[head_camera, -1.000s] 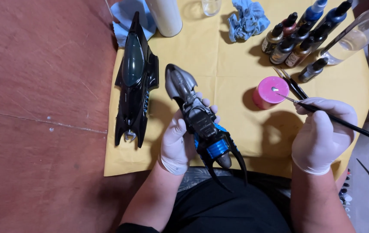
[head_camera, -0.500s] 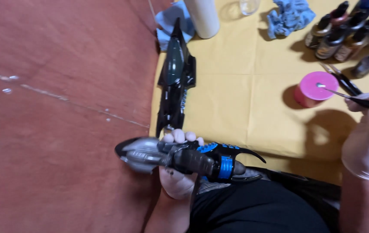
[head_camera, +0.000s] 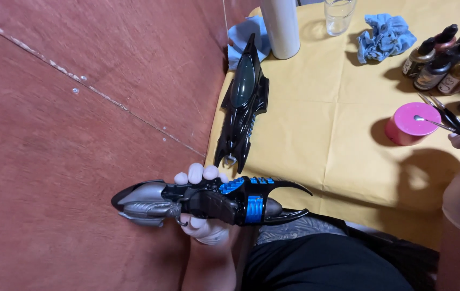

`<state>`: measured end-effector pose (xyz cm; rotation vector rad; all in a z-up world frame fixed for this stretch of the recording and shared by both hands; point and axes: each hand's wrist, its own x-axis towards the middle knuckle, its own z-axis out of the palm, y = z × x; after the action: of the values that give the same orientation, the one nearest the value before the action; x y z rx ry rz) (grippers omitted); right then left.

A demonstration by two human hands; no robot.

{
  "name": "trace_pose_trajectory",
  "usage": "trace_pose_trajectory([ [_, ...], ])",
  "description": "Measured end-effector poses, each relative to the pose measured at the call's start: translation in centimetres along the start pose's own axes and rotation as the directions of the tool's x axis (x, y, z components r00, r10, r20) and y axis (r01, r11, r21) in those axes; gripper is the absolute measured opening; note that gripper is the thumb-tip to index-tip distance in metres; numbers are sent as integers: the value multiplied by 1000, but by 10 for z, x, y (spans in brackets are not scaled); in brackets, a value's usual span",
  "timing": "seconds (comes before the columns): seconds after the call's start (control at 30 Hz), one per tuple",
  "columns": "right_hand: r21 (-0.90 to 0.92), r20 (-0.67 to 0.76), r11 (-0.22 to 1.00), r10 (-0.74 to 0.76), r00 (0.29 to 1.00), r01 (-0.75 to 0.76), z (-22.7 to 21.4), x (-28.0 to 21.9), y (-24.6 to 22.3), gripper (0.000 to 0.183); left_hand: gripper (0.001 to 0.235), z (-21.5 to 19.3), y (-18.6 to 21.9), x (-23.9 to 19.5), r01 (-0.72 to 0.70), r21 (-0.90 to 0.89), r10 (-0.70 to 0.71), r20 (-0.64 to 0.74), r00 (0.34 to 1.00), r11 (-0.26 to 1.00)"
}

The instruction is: Applying paint to the fine details of a plastic model using a small paintbrush.

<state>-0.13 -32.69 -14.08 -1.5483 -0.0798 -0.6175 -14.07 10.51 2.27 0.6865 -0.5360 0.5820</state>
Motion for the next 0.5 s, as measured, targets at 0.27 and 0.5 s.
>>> trace_pose_trajectory([
  [0.27, 14, -76, 991, 132, 988, -131, 6, 8, -16, 30, 65, 18, -4, 17, 6, 37, -4, -47, 999, 999],
  [0.5, 26, -1, 1000, -4, 1000, 4, -16, 3, 40, 42, 62, 9, -8, 19, 65, 85, -68, 32, 997, 994],
])
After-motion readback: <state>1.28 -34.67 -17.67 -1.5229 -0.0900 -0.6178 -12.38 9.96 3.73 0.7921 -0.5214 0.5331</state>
